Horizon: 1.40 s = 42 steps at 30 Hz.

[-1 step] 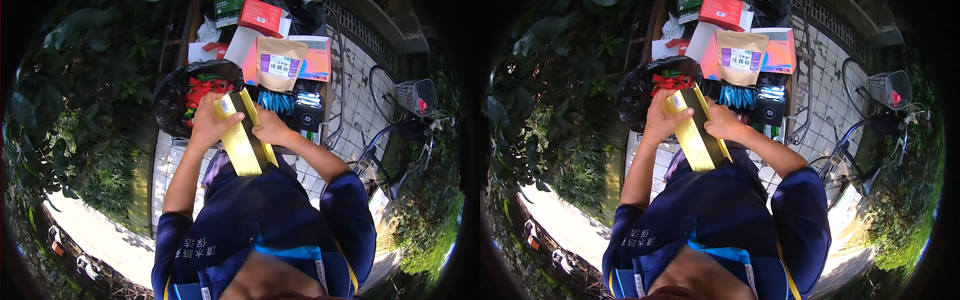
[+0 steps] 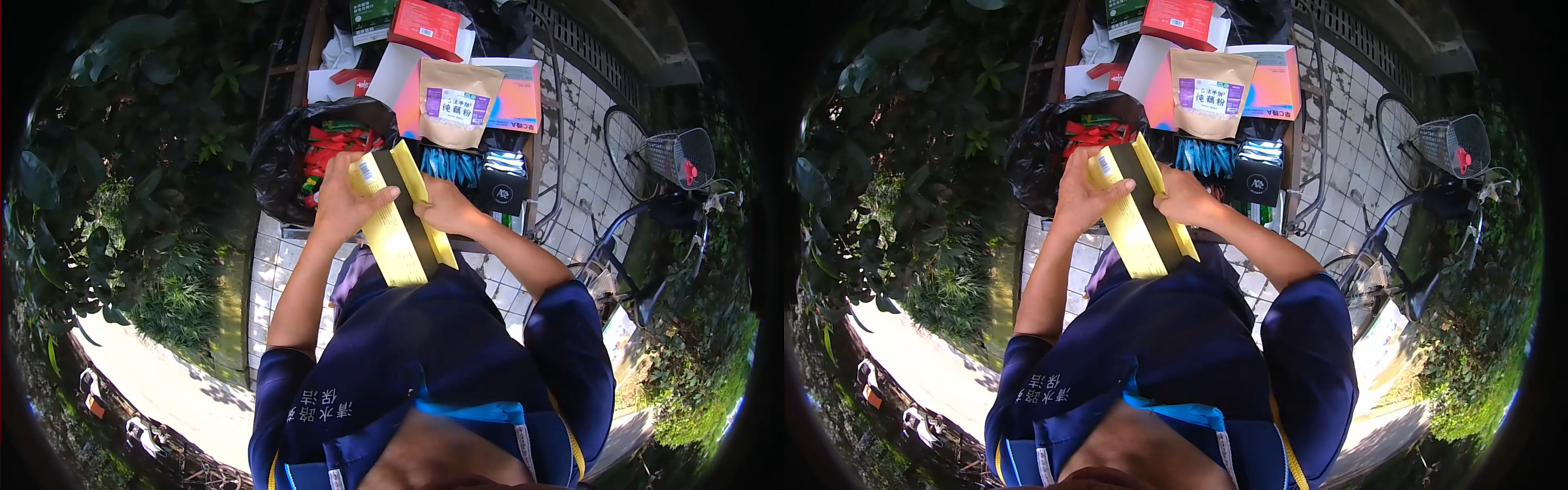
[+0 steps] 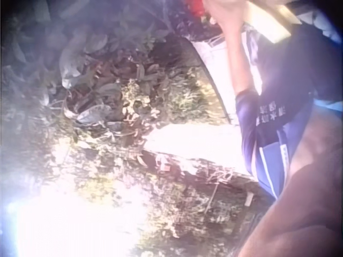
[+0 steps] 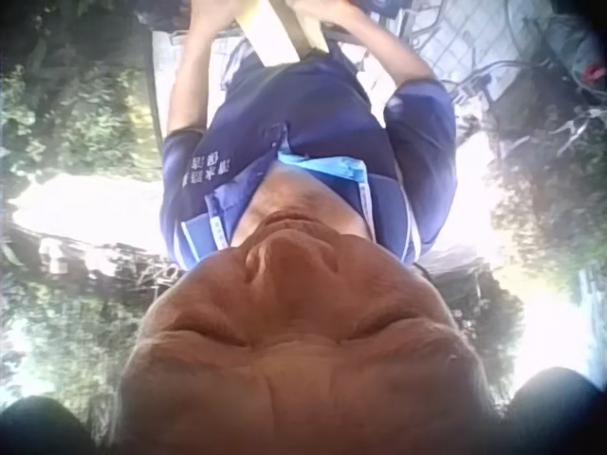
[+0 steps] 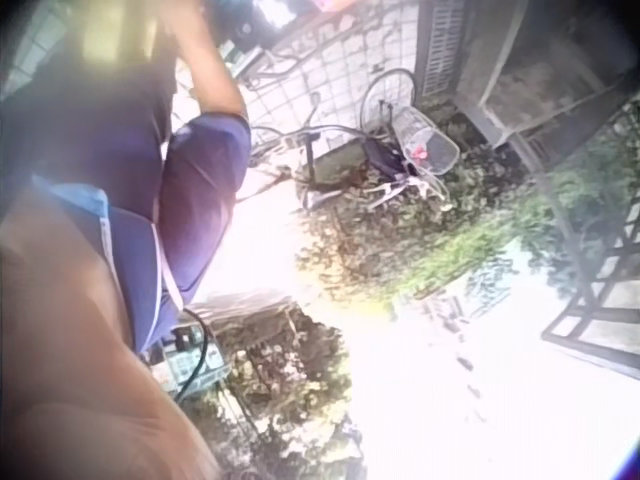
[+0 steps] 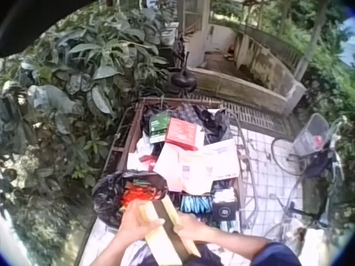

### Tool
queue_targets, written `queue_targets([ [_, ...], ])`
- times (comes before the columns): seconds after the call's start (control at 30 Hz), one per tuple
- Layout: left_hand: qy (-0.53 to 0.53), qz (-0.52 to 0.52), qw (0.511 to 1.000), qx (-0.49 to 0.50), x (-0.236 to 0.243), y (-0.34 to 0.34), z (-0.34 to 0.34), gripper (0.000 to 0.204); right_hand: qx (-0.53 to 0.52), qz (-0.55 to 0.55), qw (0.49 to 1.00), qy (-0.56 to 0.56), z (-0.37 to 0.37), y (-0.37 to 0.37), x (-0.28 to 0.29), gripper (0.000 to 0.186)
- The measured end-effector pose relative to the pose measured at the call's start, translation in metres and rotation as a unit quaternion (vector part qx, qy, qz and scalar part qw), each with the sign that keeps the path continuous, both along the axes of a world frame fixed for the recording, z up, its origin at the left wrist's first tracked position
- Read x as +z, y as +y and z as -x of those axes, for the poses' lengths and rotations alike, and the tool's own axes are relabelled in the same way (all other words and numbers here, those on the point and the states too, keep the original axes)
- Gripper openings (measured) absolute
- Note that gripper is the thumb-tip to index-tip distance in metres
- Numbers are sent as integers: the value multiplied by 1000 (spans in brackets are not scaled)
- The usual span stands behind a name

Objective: The person sorts through several boxes and packages on a table, picking up items including envelopes and small boxes, placing them into a black plastic bag, and then walking away while carrying the bag.

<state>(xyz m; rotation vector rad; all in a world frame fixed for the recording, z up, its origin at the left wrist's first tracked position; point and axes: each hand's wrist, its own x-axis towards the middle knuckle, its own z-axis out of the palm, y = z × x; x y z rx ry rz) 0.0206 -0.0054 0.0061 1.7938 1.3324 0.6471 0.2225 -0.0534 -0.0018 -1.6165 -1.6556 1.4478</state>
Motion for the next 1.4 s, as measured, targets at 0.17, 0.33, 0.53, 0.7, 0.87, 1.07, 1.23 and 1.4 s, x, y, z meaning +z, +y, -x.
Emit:
queue_targets([
  [0.17,-346,268,897,67,-9,10,19,51,-156,188,953,180,-21,16,13,25],
  [0.33,-337,285,881,169,-36,19,24,51,-246,146,933,218,-15,34,24,28],
  [0.53,-307,204,924,102,-72,17,28,61,-259,61,945,193,-9,46,31,27],
  [0.7,-394,344,838,155,-74,21,52,32,-273,61,913,298,-37,45,34,31],
  [0.87,-416,324,838,137,-95,22,49,44,-249,39,919,304,-41,44,41,35],
  [1.07,-369,340,858,105,-91,23,36,80,-229,22,938,258,-21,48,77,35],
  [1.23,-439,309,835,125,-110,24,12,72,-127,-39,976,174,18,51,93,29],
  [1.4,-570,364,722,147,-124,23,8,51,-108,-28,981,161,39,56,120,25],
])
